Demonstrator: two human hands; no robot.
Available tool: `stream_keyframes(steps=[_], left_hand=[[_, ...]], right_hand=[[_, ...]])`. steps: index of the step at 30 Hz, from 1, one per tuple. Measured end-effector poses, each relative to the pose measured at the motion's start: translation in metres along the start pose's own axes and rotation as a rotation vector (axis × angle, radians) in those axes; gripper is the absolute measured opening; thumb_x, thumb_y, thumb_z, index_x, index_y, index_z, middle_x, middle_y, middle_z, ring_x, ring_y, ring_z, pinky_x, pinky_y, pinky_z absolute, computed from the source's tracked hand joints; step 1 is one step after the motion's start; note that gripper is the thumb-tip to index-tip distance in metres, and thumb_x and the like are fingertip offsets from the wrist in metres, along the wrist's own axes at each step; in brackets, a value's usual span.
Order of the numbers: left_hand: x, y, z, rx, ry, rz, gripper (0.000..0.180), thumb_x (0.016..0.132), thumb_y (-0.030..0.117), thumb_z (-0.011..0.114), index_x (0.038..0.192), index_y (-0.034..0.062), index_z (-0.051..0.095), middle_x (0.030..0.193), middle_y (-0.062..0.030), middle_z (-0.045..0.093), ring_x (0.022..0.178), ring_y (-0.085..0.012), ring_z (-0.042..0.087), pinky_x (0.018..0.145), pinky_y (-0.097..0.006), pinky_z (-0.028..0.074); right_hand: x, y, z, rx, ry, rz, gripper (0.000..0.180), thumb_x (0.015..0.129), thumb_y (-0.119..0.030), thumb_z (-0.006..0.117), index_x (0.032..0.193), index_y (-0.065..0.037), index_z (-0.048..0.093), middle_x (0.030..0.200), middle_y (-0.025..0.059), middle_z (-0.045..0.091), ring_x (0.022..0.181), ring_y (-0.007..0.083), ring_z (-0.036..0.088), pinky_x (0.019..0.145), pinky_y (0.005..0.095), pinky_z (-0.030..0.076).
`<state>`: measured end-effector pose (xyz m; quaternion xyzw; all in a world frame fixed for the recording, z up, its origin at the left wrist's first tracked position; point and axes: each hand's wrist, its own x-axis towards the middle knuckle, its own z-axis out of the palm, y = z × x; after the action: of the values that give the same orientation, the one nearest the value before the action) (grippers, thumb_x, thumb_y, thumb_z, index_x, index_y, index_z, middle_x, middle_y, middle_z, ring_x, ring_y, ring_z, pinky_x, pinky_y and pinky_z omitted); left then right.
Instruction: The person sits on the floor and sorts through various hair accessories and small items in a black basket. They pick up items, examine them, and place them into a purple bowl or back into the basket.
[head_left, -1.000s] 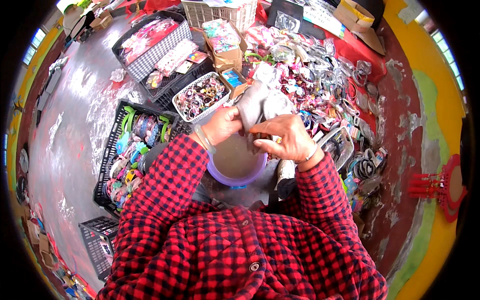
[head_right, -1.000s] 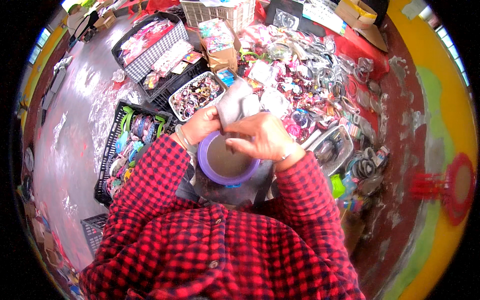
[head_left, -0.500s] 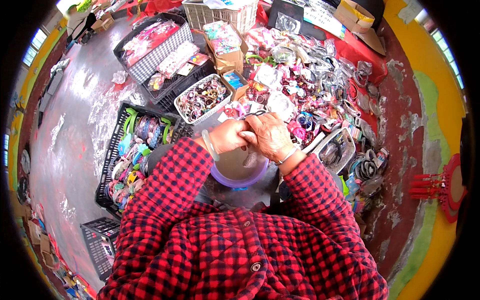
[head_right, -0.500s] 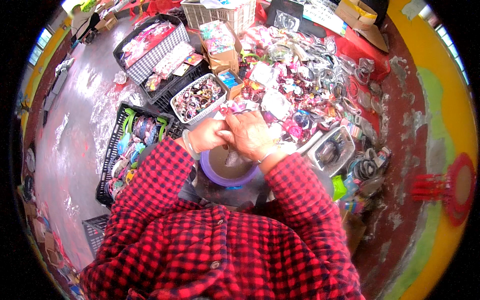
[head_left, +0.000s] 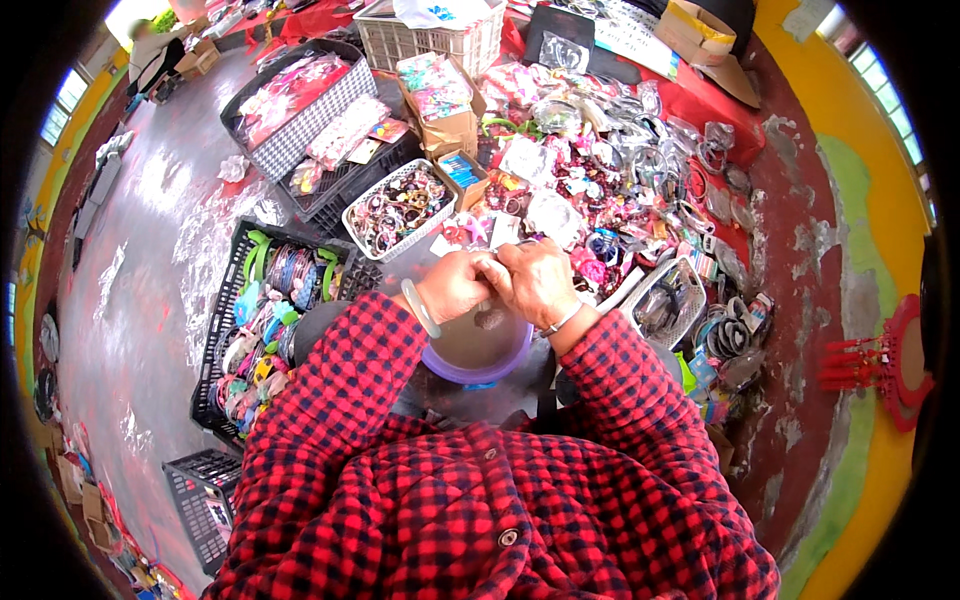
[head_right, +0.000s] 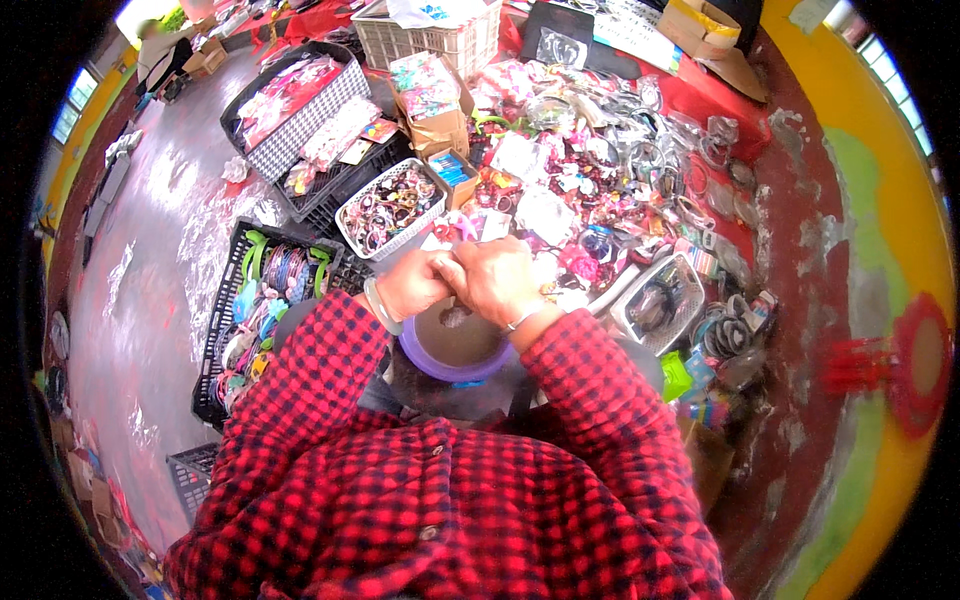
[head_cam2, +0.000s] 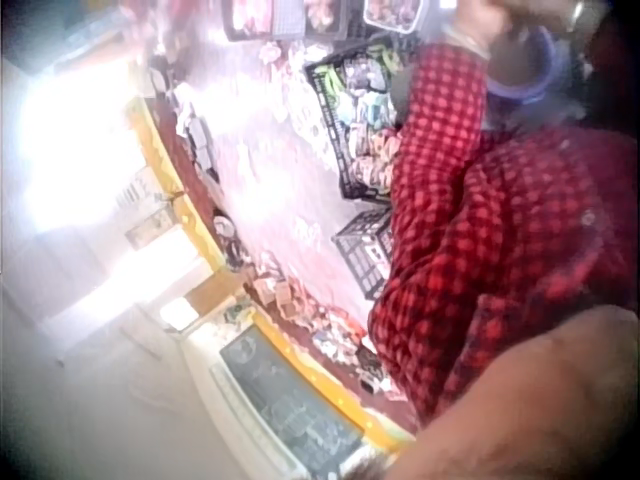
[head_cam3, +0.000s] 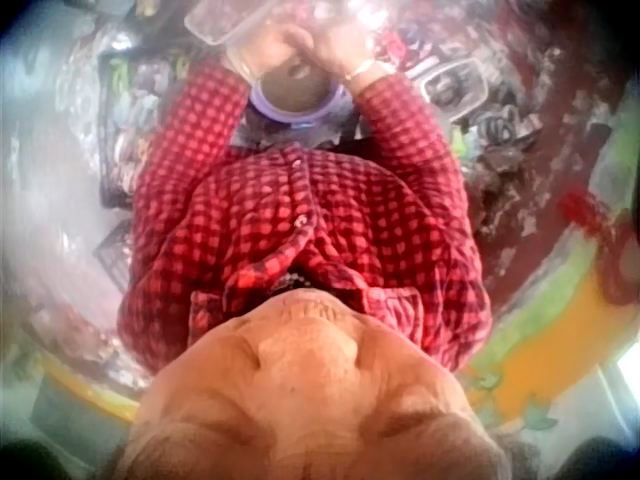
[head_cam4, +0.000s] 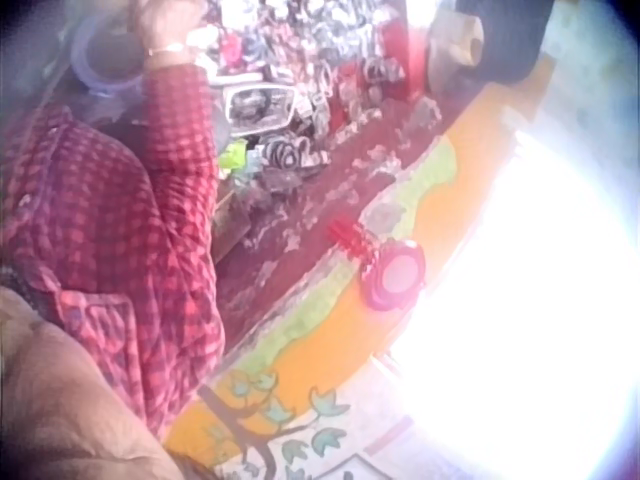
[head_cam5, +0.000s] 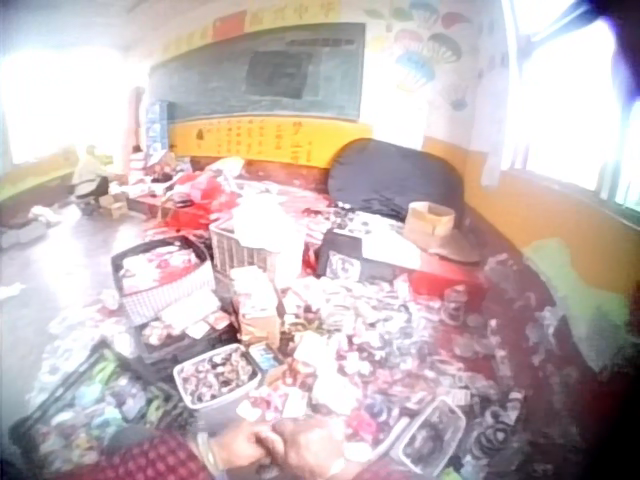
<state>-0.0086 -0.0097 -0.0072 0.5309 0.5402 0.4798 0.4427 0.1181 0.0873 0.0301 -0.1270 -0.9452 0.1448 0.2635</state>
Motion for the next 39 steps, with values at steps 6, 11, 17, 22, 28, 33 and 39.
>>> stream_keyframes(steps=[6, 11, 17, 22, 28, 33, 39], left_hand=[[-0.001, 0.016, 0.008, -0.009, -0.003, 0.024, 0.020, 0.077, 0.002, 0.056, 0.097, 0.0022, 0.057, 0.089, -0.0058, 0.062, 0.084, -0.0121, 0.057, 0.076, -0.027, 0.045], [-0.005, 0.024, 0.001, -0.226, -0.060, -0.011, 0.016, 0.078, 0.002, 0.058, 0.093, -0.0014, 0.058, 0.087, -0.0036, 0.061, 0.081, -0.0098, 0.055, 0.073, -0.024, 0.045], [-0.007, 0.024, -0.006, -0.003, -0.028, -0.019, 0.014, 0.077, 0.001, 0.058, 0.091, -0.0022, 0.059, 0.085, -0.0033, 0.061, 0.077, -0.0087, 0.055, 0.069, -0.023, 0.044], [-0.004, 0.020, 0.010, 0.100, 0.102, 0.049, 0.013, 0.077, 0.002, 0.058, 0.089, -0.0001, 0.060, 0.084, -0.0061, 0.063, 0.079, -0.0126, 0.058, 0.072, -0.027, 0.046], [-0.010, 0.038, -0.007, 0.086, -0.002, 0.018, 0.008, 0.077, 0.002, 0.059, 0.085, -0.0002, 0.060, 0.076, -0.0028, 0.061, 0.071, -0.0073, 0.054, 0.063, -0.022, 0.044], [-0.008, 0.031, -0.005, 0.056, -0.022, 0.076, 0.009, 0.076, 0.000, 0.059, 0.085, 0.0000, 0.058, 0.075, -0.0020, 0.058, 0.070, -0.0080, 0.054, 0.063, -0.023, 0.044], [-0.004, 0.035, 0.010, -0.042, 0.041, 0.096, 0.010, 0.075, -0.003, 0.059, 0.085, -0.0014, 0.059, 0.075, -0.0030, 0.060, 0.072, -0.0091, 0.056, 0.065, -0.024, 0.045]], right_hand=[[0.000, 0.007, -0.006, 0.107, 0.139, -0.045, 0.032, 0.082, -0.029, 0.053, 0.055, -0.011, 0.054, 0.048, 0.0118, 0.051, 0.044, 0.0312, 0.052, 0.045, 0.0403, 0.042], [0.001, 0.024, -0.019, 0.099, 0.084, -0.030, 0.034, 0.083, -0.029, 0.051, 0.056, -0.010, 0.054, 0.049, 0.0122, 0.051, 0.046, 0.0319, 0.052, 0.044, 0.0410, 0.041], [0.002, 0.025, -0.013, 0.072, 0.119, -0.057, 0.035, 0.083, -0.031, 0.051, 0.054, -0.011, 0.053, 0.049, 0.0115, 0.052, 0.047, 0.0309, 0.052, 0.047, 0.0419, 0.041], [0.002, 0.010, -0.002, 0.071, 0.161, -0.101, 0.031, 0.080, -0.028, 0.053, 0.053, -0.012, 0.053, 0.046, 0.0088, 0.050, 0.043, 0.0286, 0.051, 0.045, 0.0401, 0.040], [-0.001, 0.035, -0.019, 0.117, 0.110, 0.019, 0.033, 0.084, -0.022, 0.046, 0.055, -0.008, 0.048, 0.049, 0.0121, 0.048, 0.046, 0.0324, 0.048, 0.047, 0.0400, 0.038], [0.000, 0.025, -0.015, 0.145, 0.157, -0.093, 0.032, 0.083, -0.026, 0.047, 0.056, -0.009, 0.050, 0.050, 0.0115, 0.048, 0.047, 0.0323, 0.048, 0.049, 0.0411, 0.038], [0.000, 0.023, -0.009, 0.135, 0.118, -0.122, 0.027, 0.080, -0.027, 0.052, 0.057, -0.013, 0.056, 0.049, 0.0099, 0.052, 0.046, 0.0295, 0.053, 0.044, 0.0404, 0.041]])
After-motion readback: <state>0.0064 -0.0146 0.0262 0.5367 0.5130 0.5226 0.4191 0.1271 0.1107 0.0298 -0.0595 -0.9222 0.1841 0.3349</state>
